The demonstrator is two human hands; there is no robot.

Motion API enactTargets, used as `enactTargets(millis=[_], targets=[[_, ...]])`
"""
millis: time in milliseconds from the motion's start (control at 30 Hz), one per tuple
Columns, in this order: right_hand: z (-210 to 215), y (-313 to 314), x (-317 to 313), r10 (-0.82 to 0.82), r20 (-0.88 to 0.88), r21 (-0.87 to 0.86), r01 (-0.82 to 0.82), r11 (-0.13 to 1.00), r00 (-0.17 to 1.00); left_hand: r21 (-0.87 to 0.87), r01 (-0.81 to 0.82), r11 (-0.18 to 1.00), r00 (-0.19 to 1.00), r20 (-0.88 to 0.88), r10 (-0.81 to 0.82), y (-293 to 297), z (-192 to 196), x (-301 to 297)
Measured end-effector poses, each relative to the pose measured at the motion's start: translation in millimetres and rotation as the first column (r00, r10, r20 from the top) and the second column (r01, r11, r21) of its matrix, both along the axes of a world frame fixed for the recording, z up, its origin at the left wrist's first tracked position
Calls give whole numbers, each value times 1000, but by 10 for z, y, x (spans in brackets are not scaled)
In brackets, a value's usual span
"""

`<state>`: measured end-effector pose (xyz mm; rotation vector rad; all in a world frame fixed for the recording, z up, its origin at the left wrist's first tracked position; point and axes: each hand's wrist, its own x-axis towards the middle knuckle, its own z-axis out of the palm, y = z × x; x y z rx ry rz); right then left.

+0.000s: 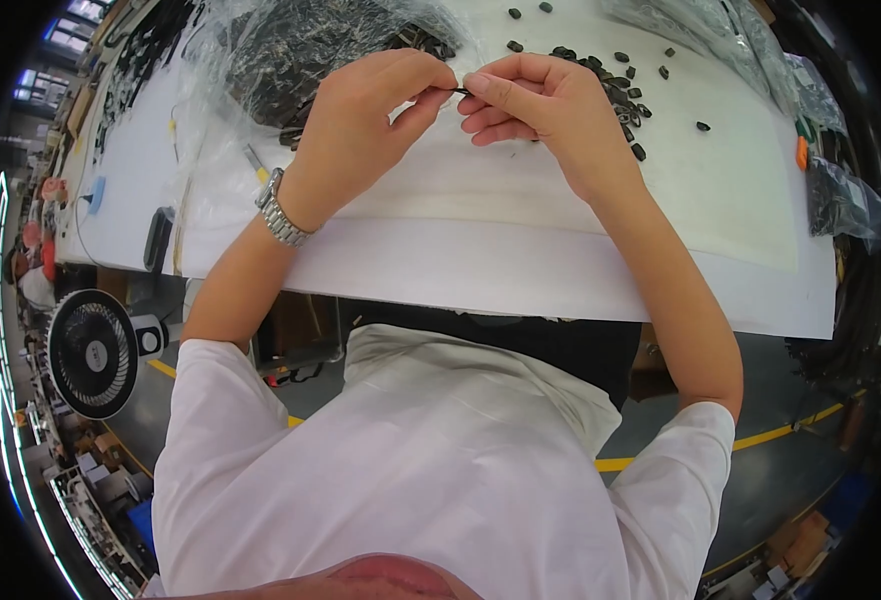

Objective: Assembling small black plastic hardware components by inserting small pins into housings at a workshop table.

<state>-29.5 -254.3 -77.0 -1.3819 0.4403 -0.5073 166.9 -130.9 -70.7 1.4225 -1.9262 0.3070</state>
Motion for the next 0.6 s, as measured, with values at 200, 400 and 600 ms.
enactTargets(millis=[200,400,600], targets=[[-155,-214,-64,223,82,438,-236,867,971,-42,48,998,999,27,-47,-17,24,-32],[-179,-144,-39,254,148,538,-294,790,956,4,79,997,981,-179,-77,-12,5,-47],[-226,-120,-37,202,184,577,-272,770,962,33,91,995,979,-186,-83,2,30,-73]])
